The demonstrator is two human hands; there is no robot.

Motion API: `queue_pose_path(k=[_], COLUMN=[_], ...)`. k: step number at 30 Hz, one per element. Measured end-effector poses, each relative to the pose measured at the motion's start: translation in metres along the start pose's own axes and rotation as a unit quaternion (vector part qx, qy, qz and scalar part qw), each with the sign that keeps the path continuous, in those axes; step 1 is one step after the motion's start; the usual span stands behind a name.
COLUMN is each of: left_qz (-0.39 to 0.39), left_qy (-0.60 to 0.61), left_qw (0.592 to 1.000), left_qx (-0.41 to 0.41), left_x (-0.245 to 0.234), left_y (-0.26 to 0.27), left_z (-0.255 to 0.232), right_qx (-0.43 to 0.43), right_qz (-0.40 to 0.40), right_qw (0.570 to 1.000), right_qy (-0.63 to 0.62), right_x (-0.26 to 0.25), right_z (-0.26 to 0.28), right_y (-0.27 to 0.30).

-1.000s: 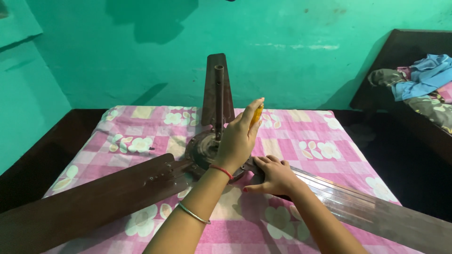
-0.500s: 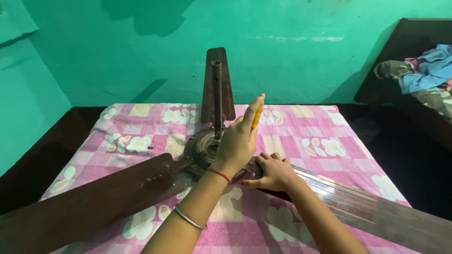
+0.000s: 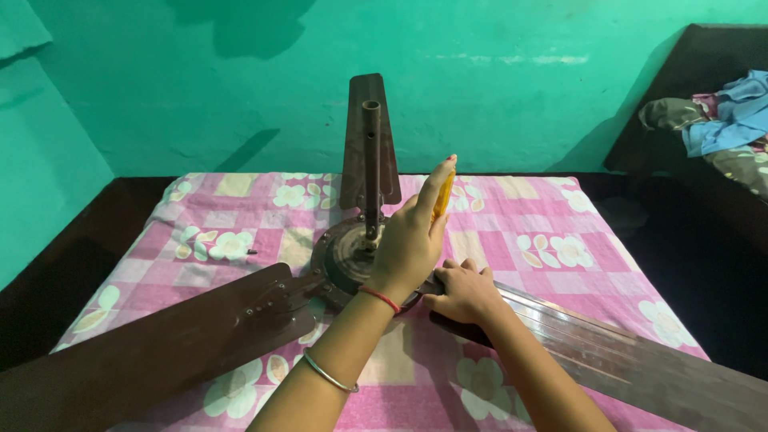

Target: The person uses a screwdriver to loosen and remove a ceiling fan blade from the motor housing. They then reattach the same blade and tighten the screws to secure it back in place.

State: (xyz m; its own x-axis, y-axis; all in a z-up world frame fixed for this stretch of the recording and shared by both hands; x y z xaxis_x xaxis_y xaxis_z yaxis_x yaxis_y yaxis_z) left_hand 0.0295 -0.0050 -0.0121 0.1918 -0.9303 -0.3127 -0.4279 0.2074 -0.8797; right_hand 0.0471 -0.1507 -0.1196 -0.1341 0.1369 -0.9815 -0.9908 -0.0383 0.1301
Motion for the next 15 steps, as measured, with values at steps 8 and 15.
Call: queue_pose_path(k=[8, 15], left_qz=[0.017, 0.017], left_qy=[-0.076, -0.07], left_qw=[0.995, 0.997], left_qx=[-0.058, -0.031], left_x=[0.001, 0.003], left_y=[-0.006, -0.006], left_z=[0.004, -0.005], right_qx=[0.008, 0.007], right_qz=[0.007, 0.014], right_qw=[1.0, 1.0], right_qy=[-0.002, -0.002], right_x=[-0.001, -0.003], right_z=[0.0, 0.001], right_y=[0.0, 0.001])
Point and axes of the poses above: each hand's wrist, its own y-axis away from the middle knuckle, its own x-axis out of the palm, z = x × y, the point moved 2 cm from there along -y, towards the middle knuckle, and after that the axes turned 10 degrees about x, right-handed, at the moved point
